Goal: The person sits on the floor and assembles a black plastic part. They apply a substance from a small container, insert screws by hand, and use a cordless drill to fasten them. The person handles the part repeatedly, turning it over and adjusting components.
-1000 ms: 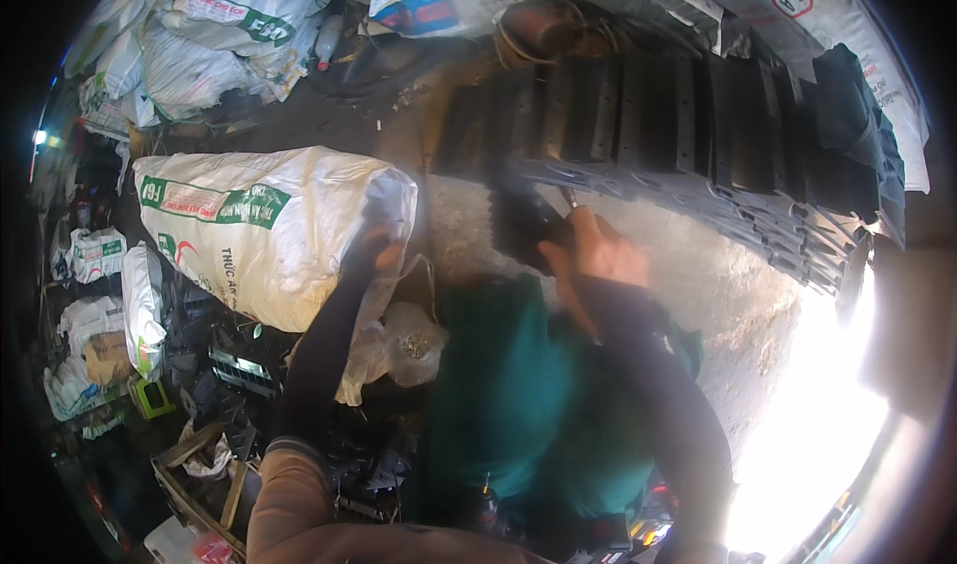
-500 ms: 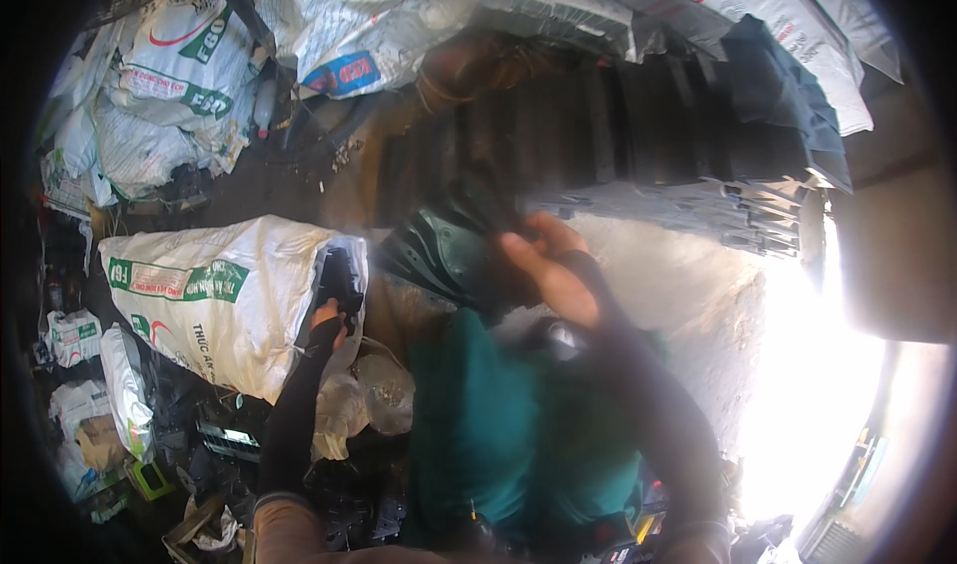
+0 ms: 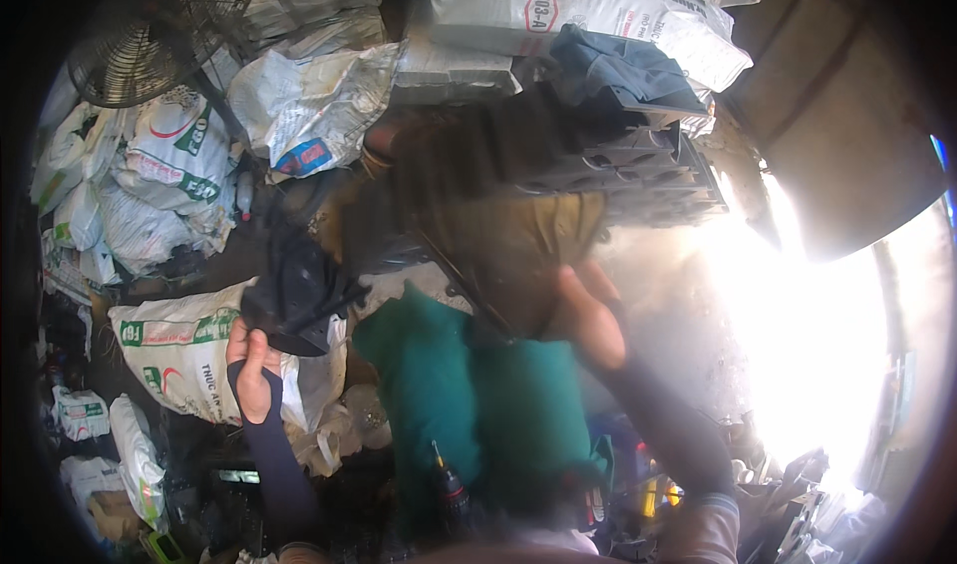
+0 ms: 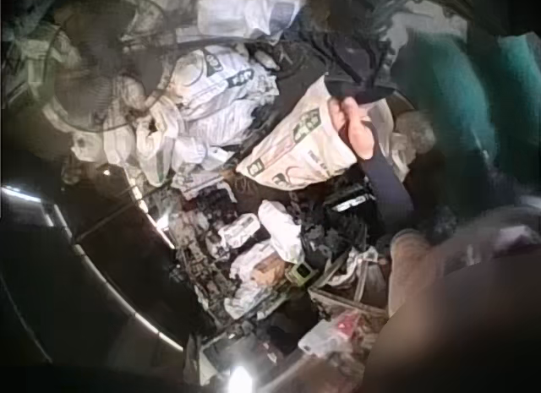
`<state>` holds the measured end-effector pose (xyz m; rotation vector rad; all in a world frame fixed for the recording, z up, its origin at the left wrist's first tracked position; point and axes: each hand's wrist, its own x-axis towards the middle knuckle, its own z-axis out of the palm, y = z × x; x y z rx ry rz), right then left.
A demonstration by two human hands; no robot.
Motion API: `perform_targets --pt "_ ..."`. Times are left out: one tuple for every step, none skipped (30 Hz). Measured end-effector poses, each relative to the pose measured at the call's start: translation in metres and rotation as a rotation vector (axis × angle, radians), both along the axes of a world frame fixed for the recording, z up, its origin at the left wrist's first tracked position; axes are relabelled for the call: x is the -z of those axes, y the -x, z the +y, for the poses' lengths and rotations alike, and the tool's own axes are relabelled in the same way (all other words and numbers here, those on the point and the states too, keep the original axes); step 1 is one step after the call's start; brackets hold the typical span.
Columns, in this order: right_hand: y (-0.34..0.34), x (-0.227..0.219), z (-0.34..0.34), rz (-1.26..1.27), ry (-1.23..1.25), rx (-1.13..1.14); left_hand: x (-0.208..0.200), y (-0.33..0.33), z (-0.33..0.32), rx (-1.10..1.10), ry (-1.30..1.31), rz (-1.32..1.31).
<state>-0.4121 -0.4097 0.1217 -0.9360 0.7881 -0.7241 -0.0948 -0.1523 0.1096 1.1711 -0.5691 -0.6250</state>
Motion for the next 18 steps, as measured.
perform_targets --pt "0.013 0.001 0.011 -0.015 -0.002 0.014 -0.004 0.006 0.007 0.032 0.123 0.072" --pt "0.025 0.005 0.022 -0.06 0.019 0.009 -0.003 0.014 0.014 0.036 0.251 0.143" --pt "0.036 0.011 0.033 -0.056 -0.043 0.022 -0.001 0.023 0.023 0.058 0.336 0.163" --pt "0.043 0.019 0.043 0.033 -0.062 0.057 0.003 0.031 0.029 0.087 0.405 0.201" --pt "0.047 0.029 0.053 0.077 -0.072 0.079 0.009 0.042 0.035 0.115 0.468 0.239" --pt "0.051 0.038 0.063 0.164 -0.129 0.119 0.015 0.052 0.043 0.152 0.54 0.277" --pt "0.054 0.046 0.069 0.26 -0.173 0.14 0.023 0.062 0.047 0.197 0.553 0.317" --pt "0.057 0.053 0.073 0.213 -0.139 0.071 0.032 0.072 0.053 0.203 0.536 0.36" --pt "0.06 0.058 0.075 0.222 -0.15 0.033 0.042 0.082 0.059 0.159 0.499 0.383" --pt "0.061 0.06 0.076 0.274 -0.172 0.009 0.052 0.09 0.065 0.113 0.474 0.393" --pt "0.062 0.061 0.076 0.267 -0.138 -0.036 0.064 0.097 0.071 0.131 0.498 0.385" --pt "0.064 0.059 0.074 0.309 -0.116 -0.068 0.077 0.103 0.078 0.034 0.485 0.439" --pt "0.063 0.057 0.072 0.354 -0.09 -0.1 0.088 0.108 0.087 0.034 0.452 0.452" --pt "0.063 0.054 0.071 0.469 -0.019 -0.112 0.097 0.11 0.097 0.101 0.439 0.421" --pt "0.061 0.051 0.07 0.58 0.058 -0.119 0.103 0.111 0.105 0.125 0.404 0.414" --pt "0.059 0.048 0.07 0.711 0.148 -0.11 0.107 0.11 0.11 0.135 0.36 0.417" --pt "0.057 0.045 0.07 0.603 0.149 -0.123 0.11 0.112 0.111 0.193 0.33 0.415" --pt "0.054 0.043 0.071 0.525 0.157 -0.113 0.111 0.113 0.109 0.252 0.298 0.41"
